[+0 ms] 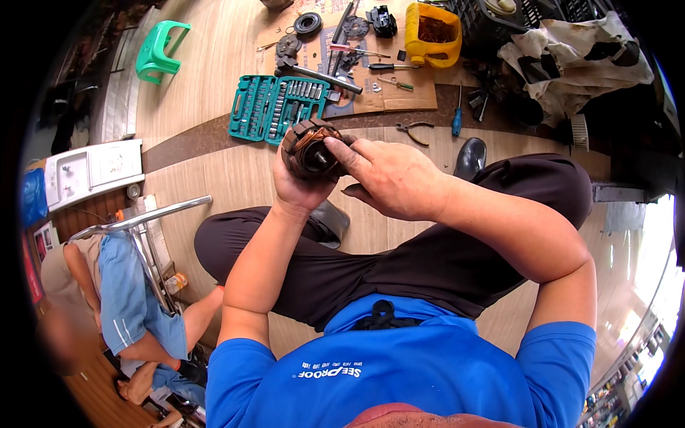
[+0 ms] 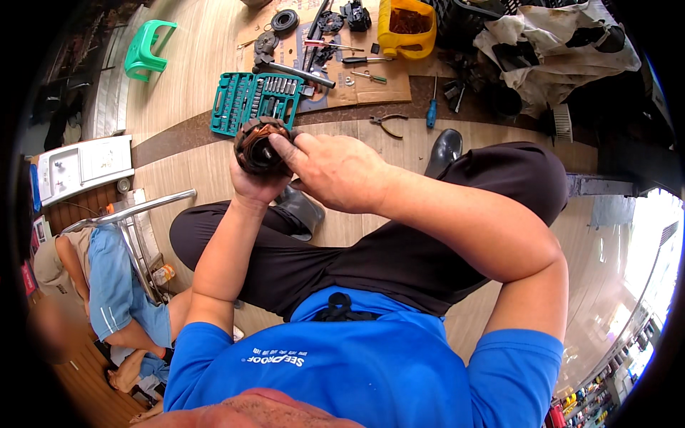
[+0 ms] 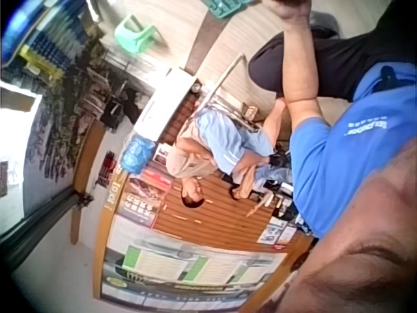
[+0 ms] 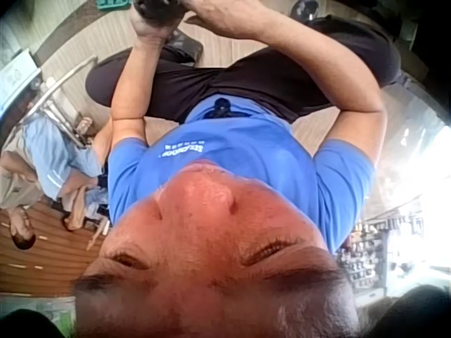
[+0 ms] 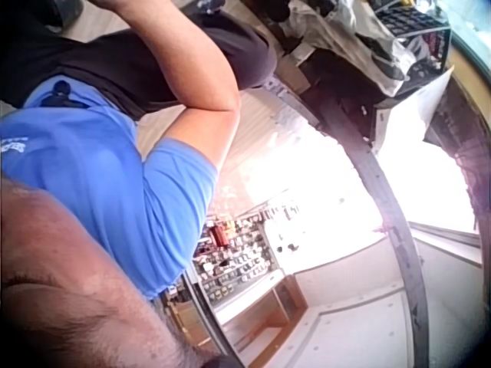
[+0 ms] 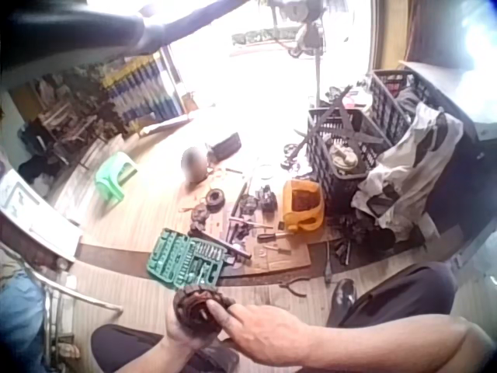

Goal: The person cleans and reassembles a motor component by hand, using a small brush to sweep away debris and then wiping the surface with a cloth.

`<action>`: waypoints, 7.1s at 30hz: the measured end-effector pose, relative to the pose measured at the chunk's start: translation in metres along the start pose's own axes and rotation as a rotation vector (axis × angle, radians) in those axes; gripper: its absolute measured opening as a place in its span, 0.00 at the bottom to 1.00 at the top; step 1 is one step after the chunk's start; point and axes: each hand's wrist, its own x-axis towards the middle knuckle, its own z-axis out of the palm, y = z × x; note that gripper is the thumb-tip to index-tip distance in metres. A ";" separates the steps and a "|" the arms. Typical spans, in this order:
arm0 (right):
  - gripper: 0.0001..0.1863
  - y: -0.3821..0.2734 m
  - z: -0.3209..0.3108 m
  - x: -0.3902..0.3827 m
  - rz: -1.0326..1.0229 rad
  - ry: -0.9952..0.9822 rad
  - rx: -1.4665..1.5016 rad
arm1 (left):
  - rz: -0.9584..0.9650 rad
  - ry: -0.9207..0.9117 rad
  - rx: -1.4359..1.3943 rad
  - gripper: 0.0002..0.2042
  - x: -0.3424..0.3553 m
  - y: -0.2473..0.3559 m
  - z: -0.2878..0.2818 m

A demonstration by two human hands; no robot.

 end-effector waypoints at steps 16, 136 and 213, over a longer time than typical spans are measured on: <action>0.40 -0.003 -0.006 0.000 -0.039 0.000 0.042 | -0.030 -0.185 0.009 0.28 0.002 0.002 0.009; 0.14 -0.005 -0.003 0.001 0.486 0.064 0.901 | 0.096 -0.033 0.177 0.21 0.003 -0.003 0.007; 0.10 -0.009 -0.005 -0.006 0.188 0.105 0.512 | 0.969 -0.340 1.536 0.10 -0.021 0.024 0.046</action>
